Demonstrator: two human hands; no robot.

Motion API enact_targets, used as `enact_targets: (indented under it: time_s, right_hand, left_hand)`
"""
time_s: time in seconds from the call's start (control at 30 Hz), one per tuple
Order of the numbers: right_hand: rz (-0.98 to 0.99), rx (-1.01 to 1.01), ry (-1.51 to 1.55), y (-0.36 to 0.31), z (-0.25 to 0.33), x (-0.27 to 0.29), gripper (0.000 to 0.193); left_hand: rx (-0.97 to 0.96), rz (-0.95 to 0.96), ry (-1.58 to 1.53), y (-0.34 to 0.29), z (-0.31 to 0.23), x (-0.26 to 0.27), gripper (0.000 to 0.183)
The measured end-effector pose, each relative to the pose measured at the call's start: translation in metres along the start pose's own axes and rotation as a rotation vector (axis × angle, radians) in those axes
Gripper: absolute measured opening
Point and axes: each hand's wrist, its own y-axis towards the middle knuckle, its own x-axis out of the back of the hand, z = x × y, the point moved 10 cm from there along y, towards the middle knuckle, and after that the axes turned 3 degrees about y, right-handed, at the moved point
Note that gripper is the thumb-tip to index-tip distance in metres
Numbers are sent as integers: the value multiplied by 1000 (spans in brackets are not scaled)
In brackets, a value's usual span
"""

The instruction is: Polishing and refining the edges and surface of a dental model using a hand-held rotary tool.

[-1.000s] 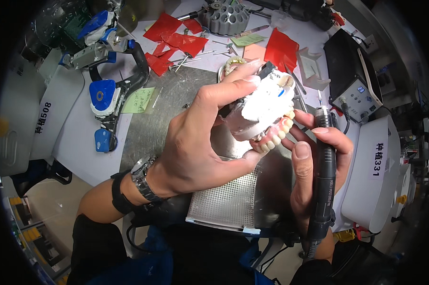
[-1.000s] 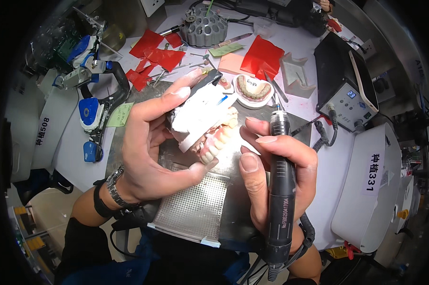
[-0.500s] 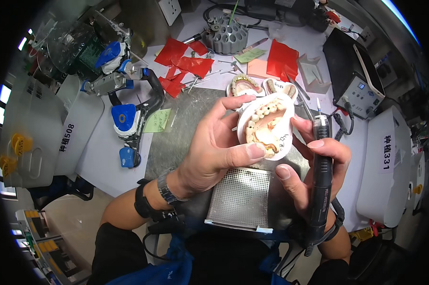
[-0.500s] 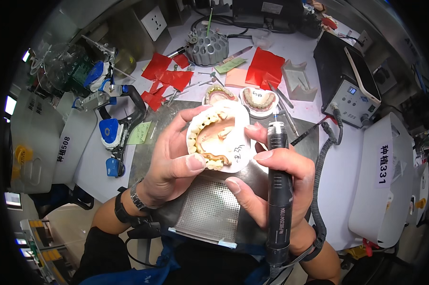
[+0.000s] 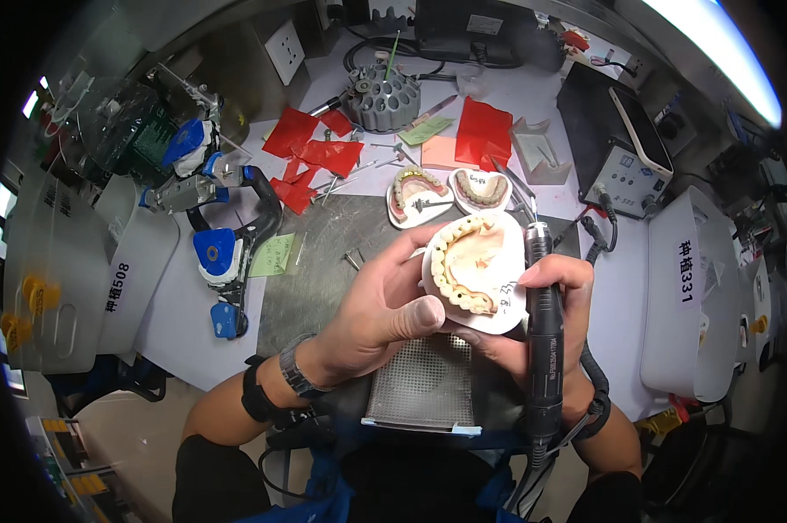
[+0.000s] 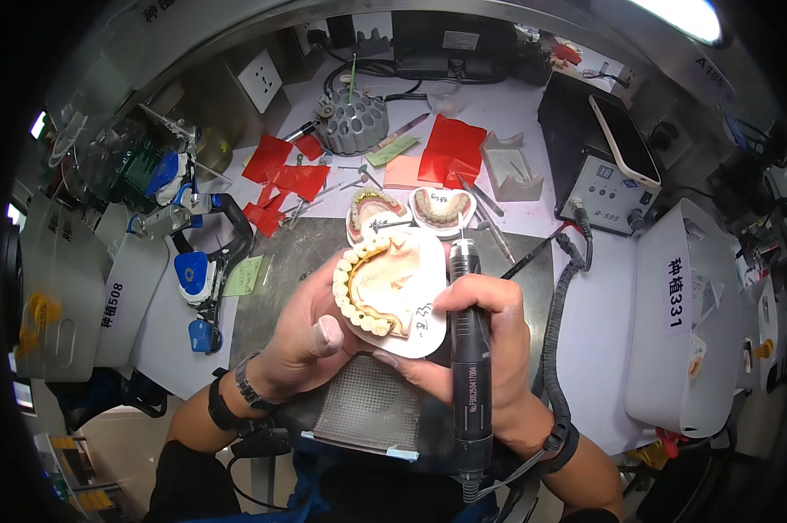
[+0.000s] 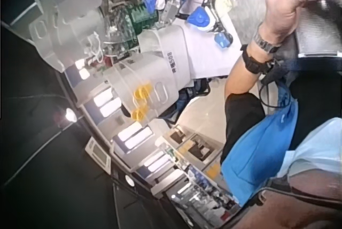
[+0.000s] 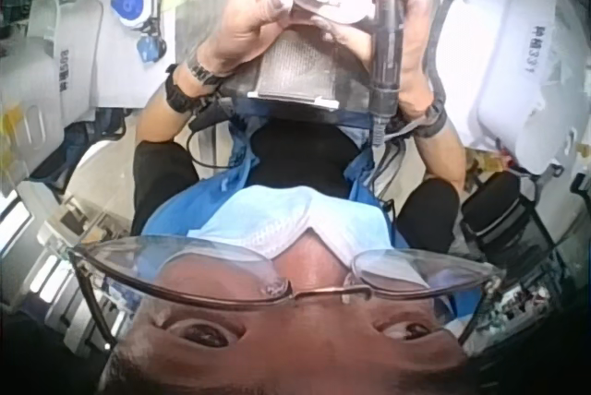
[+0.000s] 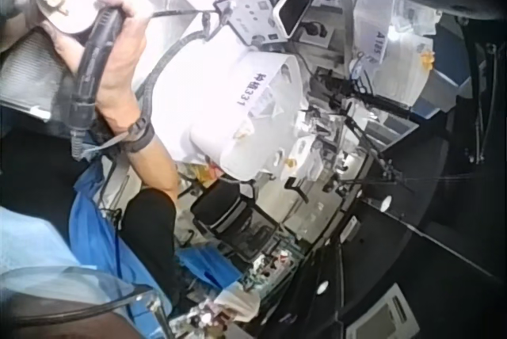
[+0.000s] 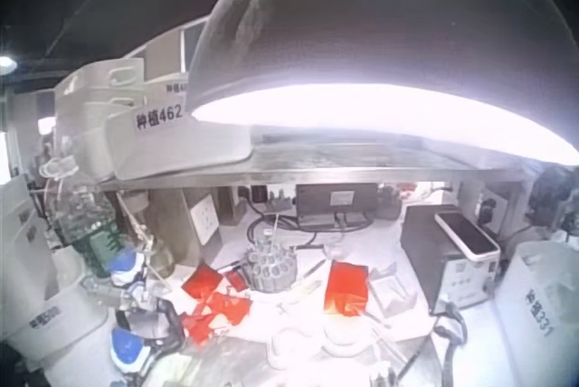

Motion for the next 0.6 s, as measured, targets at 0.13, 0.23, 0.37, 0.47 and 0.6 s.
enact_targets:
  time_s: [0.13,0.23,0.37,0.47,0.6]
  right_hand:
    - [-72,-137,418,2,-8,2,68]
    - [-105,-294,569,1,-13,4,65]
    - [-109,-419,831,0,-20,-5,67]
    - [-24,-460,891,-5,-27,-12,65]
    - [20,-493,1007,-9,-30,-23,62]
  left_hand:
    - [-70,26,199,-3,-13,-1,87]
    - [-108,23,327,-2,-14,3,79]
    - [-249,17,427,1,-26,7,87]
    - [-295,-5,210,2,-32,-1,99]
    - [-130,74,307,0,-22,-10,110]
